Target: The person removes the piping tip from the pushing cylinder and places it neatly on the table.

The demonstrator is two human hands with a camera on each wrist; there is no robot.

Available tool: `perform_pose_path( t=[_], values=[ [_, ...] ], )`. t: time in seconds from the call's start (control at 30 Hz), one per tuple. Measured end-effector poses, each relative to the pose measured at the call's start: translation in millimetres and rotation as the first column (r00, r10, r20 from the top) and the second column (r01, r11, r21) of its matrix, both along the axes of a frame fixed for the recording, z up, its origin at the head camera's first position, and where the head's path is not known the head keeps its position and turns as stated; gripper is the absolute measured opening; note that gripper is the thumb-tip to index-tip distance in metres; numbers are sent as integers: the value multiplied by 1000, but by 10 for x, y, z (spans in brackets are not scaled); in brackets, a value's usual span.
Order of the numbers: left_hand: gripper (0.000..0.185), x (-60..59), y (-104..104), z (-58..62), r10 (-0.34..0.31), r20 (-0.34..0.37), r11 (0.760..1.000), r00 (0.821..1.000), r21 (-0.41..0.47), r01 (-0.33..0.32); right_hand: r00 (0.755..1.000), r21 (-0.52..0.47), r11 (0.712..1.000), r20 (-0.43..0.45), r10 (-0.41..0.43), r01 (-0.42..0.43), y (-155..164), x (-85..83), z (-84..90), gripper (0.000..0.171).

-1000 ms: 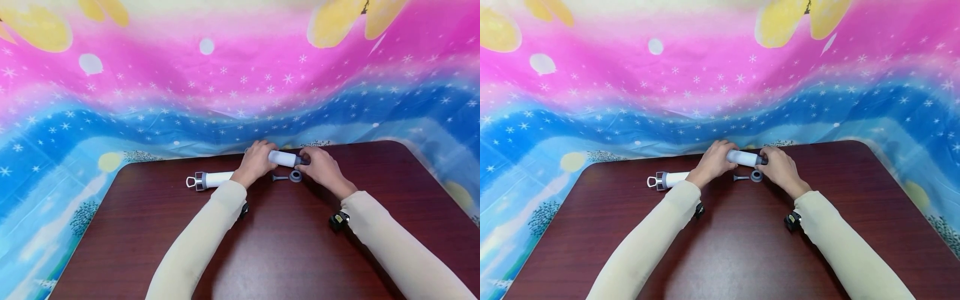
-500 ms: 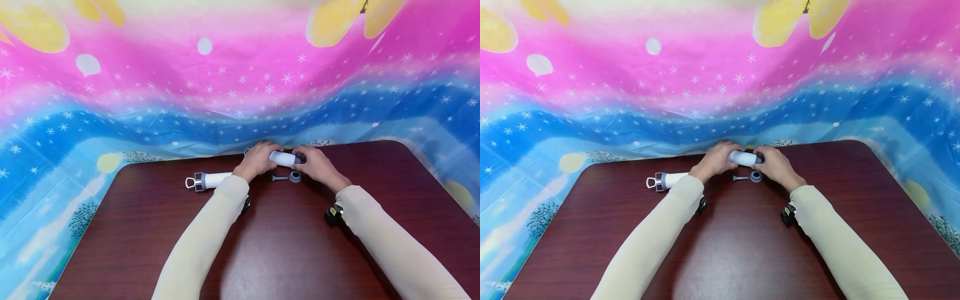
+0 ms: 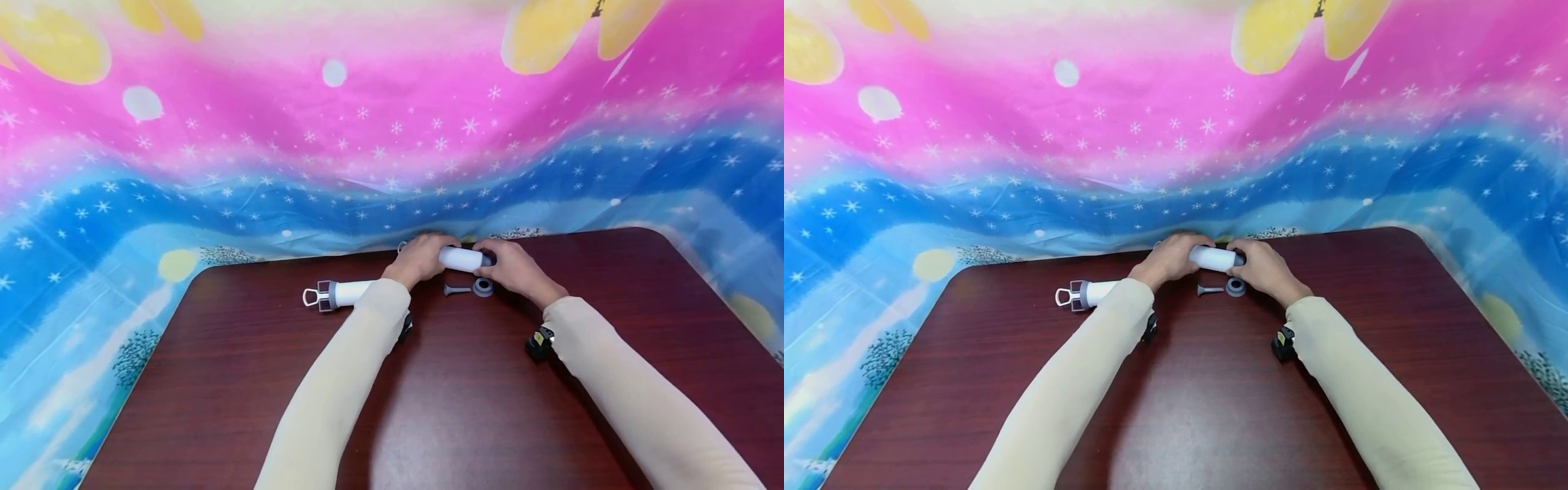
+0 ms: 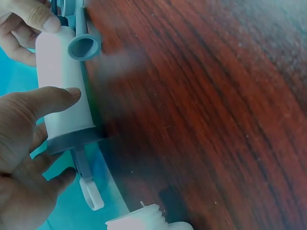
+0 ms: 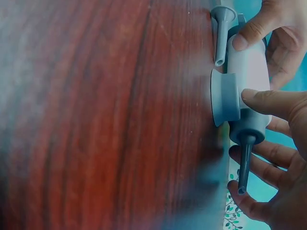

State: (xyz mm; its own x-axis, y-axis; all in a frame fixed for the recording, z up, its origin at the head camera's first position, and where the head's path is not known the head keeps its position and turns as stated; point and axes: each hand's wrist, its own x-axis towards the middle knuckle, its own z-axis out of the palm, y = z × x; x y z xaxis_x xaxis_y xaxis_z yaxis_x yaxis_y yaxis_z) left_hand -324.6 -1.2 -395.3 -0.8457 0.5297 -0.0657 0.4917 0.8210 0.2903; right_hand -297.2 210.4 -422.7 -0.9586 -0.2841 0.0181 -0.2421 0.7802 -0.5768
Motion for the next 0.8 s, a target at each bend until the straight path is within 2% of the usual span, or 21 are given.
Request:
perform_pose_path(
  t=[0.4, 0.63, 0.8],
  values=[
    [48, 4, -17, 25, 17, -8, 1000, 1000, -7, -17, 1000, -12, 1000, -3, 14, -14, 20, -15, 42, 43],
    [52, 71, -53, 168, -2, -51, 1000, 999, 2, 2, 999, -33, 999, -46, 29, -30, 41, 57, 164, 43],
    [55, 159, -101, 251, -42, -82, 999, 996, -4, 41, 996, -37, 998, -70, 47, -49, 50, 149, 253, 40]
  ],
)
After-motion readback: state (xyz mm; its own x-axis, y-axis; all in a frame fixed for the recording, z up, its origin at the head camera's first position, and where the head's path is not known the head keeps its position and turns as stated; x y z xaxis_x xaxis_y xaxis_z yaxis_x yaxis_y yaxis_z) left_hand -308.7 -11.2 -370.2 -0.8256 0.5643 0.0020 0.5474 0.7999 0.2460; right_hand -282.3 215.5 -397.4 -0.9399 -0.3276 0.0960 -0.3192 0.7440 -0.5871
